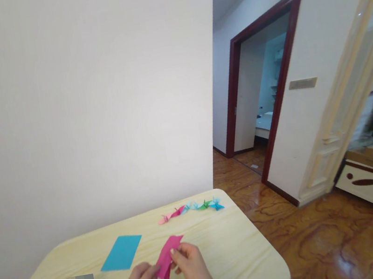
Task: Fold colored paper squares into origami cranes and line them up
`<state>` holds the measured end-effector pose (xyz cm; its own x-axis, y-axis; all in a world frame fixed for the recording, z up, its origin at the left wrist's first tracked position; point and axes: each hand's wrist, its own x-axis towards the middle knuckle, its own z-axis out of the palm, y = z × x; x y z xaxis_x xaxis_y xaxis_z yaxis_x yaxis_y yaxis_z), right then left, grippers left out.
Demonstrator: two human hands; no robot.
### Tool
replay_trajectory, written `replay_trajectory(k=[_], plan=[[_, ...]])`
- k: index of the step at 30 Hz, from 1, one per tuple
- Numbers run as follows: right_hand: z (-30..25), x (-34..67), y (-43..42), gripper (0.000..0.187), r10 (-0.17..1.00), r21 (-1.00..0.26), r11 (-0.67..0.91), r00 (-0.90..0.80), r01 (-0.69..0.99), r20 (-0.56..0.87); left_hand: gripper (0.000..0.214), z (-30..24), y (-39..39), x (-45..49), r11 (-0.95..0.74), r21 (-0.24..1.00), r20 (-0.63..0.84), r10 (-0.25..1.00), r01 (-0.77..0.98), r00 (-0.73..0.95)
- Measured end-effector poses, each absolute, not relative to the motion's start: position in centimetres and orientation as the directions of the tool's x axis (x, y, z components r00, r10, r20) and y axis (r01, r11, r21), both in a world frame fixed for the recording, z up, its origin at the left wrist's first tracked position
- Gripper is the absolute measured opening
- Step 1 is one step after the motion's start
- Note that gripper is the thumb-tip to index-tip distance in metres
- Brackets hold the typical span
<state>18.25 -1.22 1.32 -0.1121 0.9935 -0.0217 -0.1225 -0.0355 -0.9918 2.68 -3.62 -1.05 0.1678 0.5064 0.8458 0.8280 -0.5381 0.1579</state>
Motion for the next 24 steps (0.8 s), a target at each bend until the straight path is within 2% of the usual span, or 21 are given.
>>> replay_trajectory(k=[3,5,10,15,20,24], plan=[[2.2,18.3,-0.7,0.05,0.994,-0.986,-0.018,-0.108,-0.168,0.0,0.025,-0.6,-4.0,2.1,-0.524,0.137,0.84,0.511,0.841,0.181],[2.6,18.5,-0.5,0.048,0.991,-0.984,0.024,-0.126,-0.179,0.047,0.024,-0.2,-4.3,1.8,-0.531,0.177,0.838,0.523,0.829,0.156],[3.4,18.8,-0.7,0.041,0.961,-0.984,0.124,-0.23,-0.127,0.151,0.019,1.8,-5.1,1.9,-0.526,0.46,0.762,0.648,0.715,-0.014],[4.4,18.3,-1.8,0.033,0.935,-0.985,0.175,-0.314,0.001,0.166,0.022,3.9,-5.6,3.1,-0.529,0.634,0.667,0.743,0.565,-0.053],[6.4,18.0,-3.0,0.018,0.912,-0.941,0.296,-0.341,0.164,0.227,0.021,4.7,-5.5,3.3,-0.53,0.683,0.638,0.768,0.504,-0.057],[7.6,18.2,-3.6,0.017,0.864,-0.863,0.432,-0.395,0.26,0.314,0.026,4.9,-5.4,3.3,-0.517,0.701,0.615,0.787,0.491,-0.049]])
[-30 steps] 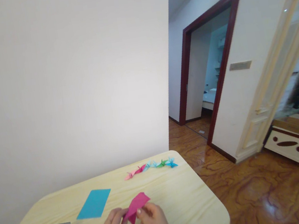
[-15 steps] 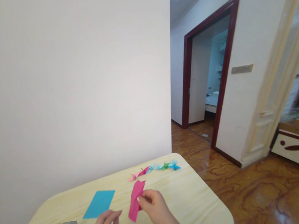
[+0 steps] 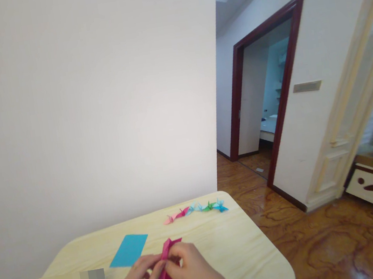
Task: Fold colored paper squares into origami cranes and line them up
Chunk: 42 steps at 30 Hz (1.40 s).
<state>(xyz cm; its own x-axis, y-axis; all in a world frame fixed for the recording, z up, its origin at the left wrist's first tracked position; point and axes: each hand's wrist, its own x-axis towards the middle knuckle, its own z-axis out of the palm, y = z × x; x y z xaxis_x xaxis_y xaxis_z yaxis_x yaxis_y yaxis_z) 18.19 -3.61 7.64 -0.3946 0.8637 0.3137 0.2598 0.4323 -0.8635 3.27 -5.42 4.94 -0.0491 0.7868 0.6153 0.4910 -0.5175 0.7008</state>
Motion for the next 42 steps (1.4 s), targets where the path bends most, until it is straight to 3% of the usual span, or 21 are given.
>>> replay_trajectory(k=[4,8,12,16,21,27,33,37,42], plan=[[8.1,18.6,-3.9,0.015,0.848,-0.81,0.474,-0.425,0.344,0.316,0.028,5.1,-5.3,3.1,-0.479,0.713,0.57,0.821,0.512,-0.025],[9.0,19.4,-3.6,0.011,0.863,-0.755,0.503,-0.293,0.42,0.412,0.026,5.1,-5.4,2.9,-0.469,0.696,0.547,0.837,0.543,0.023],[9.7,20.0,-2.8,0.013,0.813,-0.732,0.579,-0.322,0.359,0.485,0.024,5.0,-5.6,3.0,-0.477,0.672,0.522,0.848,0.566,0.093],[9.1,20.0,-1.9,0.011,0.83,-0.802,0.526,-0.376,0.285,0.411,0.02,5.0,-5.6,2.9,-0.492,0.634,0.519,0.843,0.597,0.143],[7.9,19.6,-0.9,0.016,0.917,-0.939,0.291,-0.331,0.18,0.221,0.013,4.9,-5.8,2.2,-0.555,0.604,0.545,0.811,0.572,0.212],[6.8,19.3,0.1,0.019,0.903,-0.968,0.239,-0.384,0.079,0.192,0.031,4.8,-5.6,1.0,-0.76,0.321,0.655,0.609,0.565,0.447],[7.5,18.8,-0.6,0.013,0.873,-0.917,0.333,-0.439,0.219,0.212,0.022,4.1,-5.3,1.2,-0.759,0.255,0.695,0.575,0.6,0.432],[9.4,19.1,-2.5,0.01,0.839,-0.734,0.544,-0.268,0.407,0.473,0.024,4.0,-5.1,1.3,-0.718,0.164,0.767,0.524,0.677,0.37],[9.3,19.0,-4.4,0.018,0.831,-0.604,0.551,-0.317,0.575,0.457,0.03,4.3,-5.3,1.3,-0.631,0.124,0.796,0.524,0.766,0.303]])
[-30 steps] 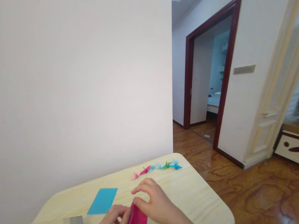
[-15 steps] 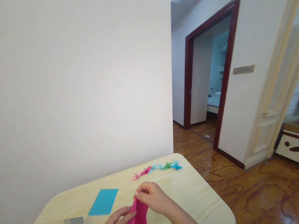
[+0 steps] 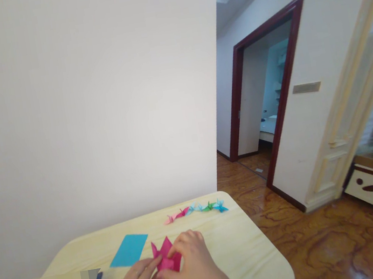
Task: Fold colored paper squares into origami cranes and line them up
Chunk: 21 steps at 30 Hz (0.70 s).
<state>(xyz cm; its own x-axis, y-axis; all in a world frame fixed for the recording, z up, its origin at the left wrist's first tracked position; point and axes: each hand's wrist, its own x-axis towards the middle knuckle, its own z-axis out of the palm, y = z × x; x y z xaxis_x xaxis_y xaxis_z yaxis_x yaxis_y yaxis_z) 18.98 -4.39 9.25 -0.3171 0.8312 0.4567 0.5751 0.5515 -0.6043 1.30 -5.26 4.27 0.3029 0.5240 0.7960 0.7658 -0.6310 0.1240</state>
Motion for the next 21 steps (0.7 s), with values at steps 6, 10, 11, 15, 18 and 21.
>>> replay_trajectory(k=[6,10,11,15,18,21], plan=[[7.0,18.1,-4.1,0.017,0.819,-0.675,0.571,-0.27,0.468,0.506,0.033,4.1,-5.8,1.4,-0.602,0.131,0.793,0.541,0.788,0.281],[6.8,18.3,-3.9,0.018,0.829,-0.753,0.558,-0.279,0.348,0.485,0.03,4.1,-6.0,1.2,-0.613,0.144,0.804,0.53,0.777,0.269],[6.8,18.4,-3.9,0.018,0.832,-0.771,0.55,-0.286,0.32,0.475,0.029,4.1,-6.0,1.2,-0.619,0.142,0.807,0.524,0.772,0.272],[6.8,18.7,-3.8,0.017,0.829,-0.812,0.541,-0.308,0.221,0.468,0.027,4.2,-6.2,1.2,-0.653,0.109,0.802,0.503,0.749,0.322],[6.9,18.8,-3.8,0.019,0.826,-0.826,0.533,-0.324,0.182,0.461,0.028,4.2,-6.4,1.2,-0.656,0.099,0.79,0.509,0.748,0.342],[7.3,18.7,-4.0,0.017,0.845,-0.845,0.492,-0.348,0.21,0.406,0.027,4.1,-6.5,1.2,-0.638,0.088,0.796,0.507,0.765,0.331]])
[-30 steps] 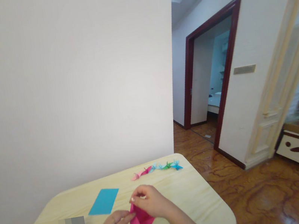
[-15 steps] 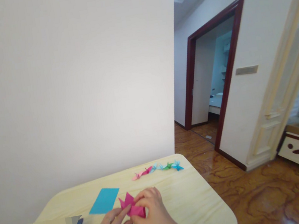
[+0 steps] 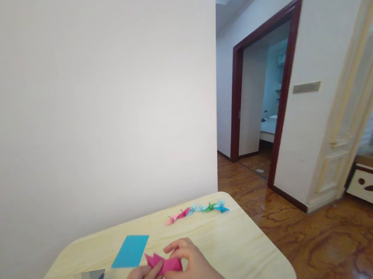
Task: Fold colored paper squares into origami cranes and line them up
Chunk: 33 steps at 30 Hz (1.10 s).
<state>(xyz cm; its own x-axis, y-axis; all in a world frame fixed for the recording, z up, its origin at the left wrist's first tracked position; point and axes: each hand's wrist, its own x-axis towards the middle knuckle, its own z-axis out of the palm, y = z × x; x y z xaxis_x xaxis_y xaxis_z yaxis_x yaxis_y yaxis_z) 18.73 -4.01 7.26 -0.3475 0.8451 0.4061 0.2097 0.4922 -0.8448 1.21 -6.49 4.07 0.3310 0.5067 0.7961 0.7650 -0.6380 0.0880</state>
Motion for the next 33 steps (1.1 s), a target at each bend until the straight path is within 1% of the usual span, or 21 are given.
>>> replay_trajectory(k=[2,5,11,14,17,22,27,33], plan=[[7.5,18.5,-4.2,0.014,0.861,-0.842,0.473,-0.338,0.258,0.38,0.027,4.0,-6.5,1.3,-0.623,0.071,0.806,0.496,0.779,0.323],[7.5,18.2,-4.4,0.012,0.862,-0.813,0.492,-0.307,0.311,0.404,0.028,4.1,-6.4,1.4,-0.598,0.052,0.815,0.488,0.8,0.313],[6.9,17.9,-4.3,0.019,0.816,-0.765,0.571,-0.312,0.297,0.487,0.029,4.4,-6.6,1.3,-0.576,0.083,0.825,0.497,0.813,0.268],[6.9,18.0,-4.3,0.015,0.802,-0.742,0.593,-0.304,0.313,0.513,0.03,4.3,-6.7,1.1,-0.576,0.076,0.808,0.514,0.814,0.288],[7.2,18.1,-4.5,0.01,0.79,-0.714,0.612,-0.317,0.34,0.525,0.031,4.2,-6.6,1.0,-0.587,0.058,0.808,0.503,0.808,0.307],[7.9,18.5,-4.8,0.011,0.748,-0.653,0.663,-0.358,0.366,0.559,0.032,4.6,-6.6,1.2,-0.601,0.094,0.824,0.494,0.793,0.277],[8.2,18.7,-4.6,0.012,0.785,-0.698,0.619,-0.273,0.36,0.556,0.034,5.4,-7.0,1.2,-0.591,0.107,0.782,0.547,0.799,0.3],[8.3,18.6,-4.7,0.016,0.786,-0.73,0.618,-0.254,0.293,0.564,0.027,5.5,-6.8,1.7,-0.588,0.151,0.783,0.562,0.795,0.267]])
